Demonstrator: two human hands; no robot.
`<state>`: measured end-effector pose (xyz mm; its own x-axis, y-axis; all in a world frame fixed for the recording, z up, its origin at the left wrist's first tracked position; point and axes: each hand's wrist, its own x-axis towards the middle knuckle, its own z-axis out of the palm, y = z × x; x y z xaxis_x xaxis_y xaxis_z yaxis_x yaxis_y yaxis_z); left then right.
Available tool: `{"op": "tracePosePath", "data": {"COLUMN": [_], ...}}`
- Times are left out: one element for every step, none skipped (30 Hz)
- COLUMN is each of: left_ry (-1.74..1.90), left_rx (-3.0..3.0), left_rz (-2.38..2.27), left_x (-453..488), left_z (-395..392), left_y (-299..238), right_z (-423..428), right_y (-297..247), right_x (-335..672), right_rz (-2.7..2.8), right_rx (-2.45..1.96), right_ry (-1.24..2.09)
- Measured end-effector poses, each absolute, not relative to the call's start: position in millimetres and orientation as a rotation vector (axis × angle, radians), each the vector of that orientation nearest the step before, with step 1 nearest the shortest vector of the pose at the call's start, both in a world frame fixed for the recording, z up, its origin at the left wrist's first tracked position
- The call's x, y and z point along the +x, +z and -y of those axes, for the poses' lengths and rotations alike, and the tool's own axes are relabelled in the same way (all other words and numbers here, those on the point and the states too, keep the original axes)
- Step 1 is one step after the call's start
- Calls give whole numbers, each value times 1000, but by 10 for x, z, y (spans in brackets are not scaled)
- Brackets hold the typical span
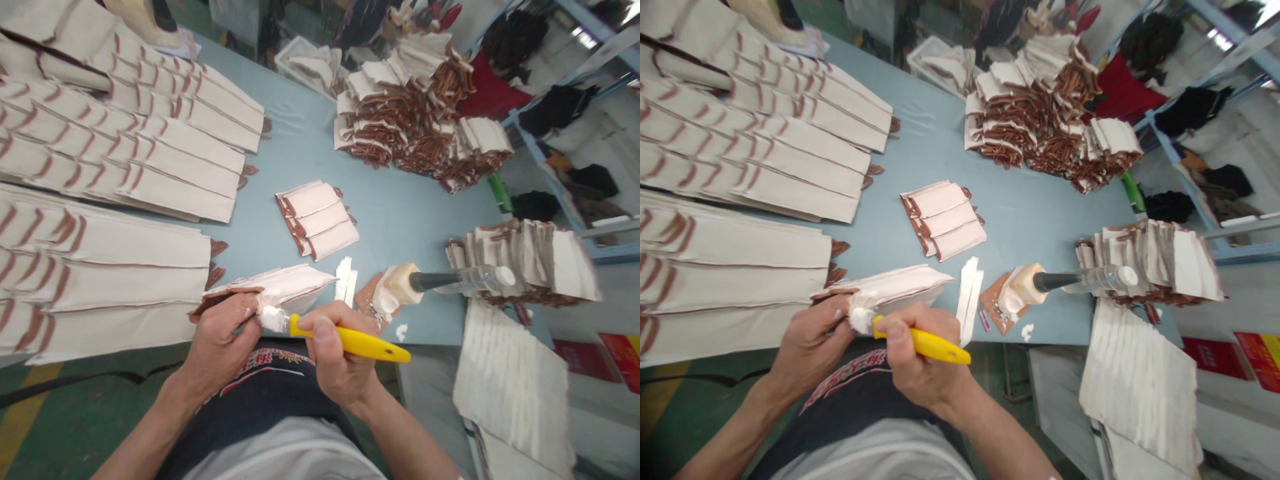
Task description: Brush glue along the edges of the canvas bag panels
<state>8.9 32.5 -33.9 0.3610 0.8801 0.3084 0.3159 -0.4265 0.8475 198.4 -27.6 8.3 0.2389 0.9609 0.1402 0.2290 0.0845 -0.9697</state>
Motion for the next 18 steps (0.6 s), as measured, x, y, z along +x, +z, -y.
{"op": "tracePosePath", "data": {"left_ry": [1015,1004,998,991,983,973,959,944,928,917,916,921,927,929,932,934,942,954], "left_rx": [1904,1870,1823,1768,1709,1655,1610,1571,1537,1508,1489,1480,1479,1484,1495,1508,1522,1538], "left_rz": [-1029,-1035,-1054,-1083,-1116,-1147,-1173,-1190,-1197,-1196,-1191,-1183,-1172,-1157,-1141,-1122,-1100,-1082], "left_x": [101,111,118,120,117,110,98,84,71,59,53,51,56,68,84,105,128,150], "left_z": [-328,-333,-340,-349,-361,-373,-386,-399,-409,-417,-421,-421,-416,-408,-397,-383,-369,-356], "left_y": [-329,-318,-310,-304,-301,-300,-299,-296,-289,-277,-259,-236,-210,-181,-152,-124,-96,-70], "right_z": [267,246,214,175,129,81,33,-11,-51,-83,-106,-119,-123,-120,-112,-102,-92,-83], "right_y": [87,92,93,86,70,42,5,-41,-89,-136,-177,-210,-233,-248,-258,-267,-278,-293], "right_x": [1964,1954,1959,1985,2031,2096,2176,2263,2350,2429,2495,2545,2576,2590,2590,2578,2559,2536], "right_rz": [1196,1155,1100,1043,1002,995,1028,1103,1220,1365,1523,1679,1820,1937,2022,2074,2096,2097], "right_rx": [-1368,-1348,-1327,-1307,-1294,-1295,-1310,-1334,-1366,-1392,-1408,-1410,-1394,-1371,-1347,-1323,-1301,-1285], "right_ry": [850,856,841,811,771,722,660,581,495,408,333,270,222,184,154,124,101,97]}}
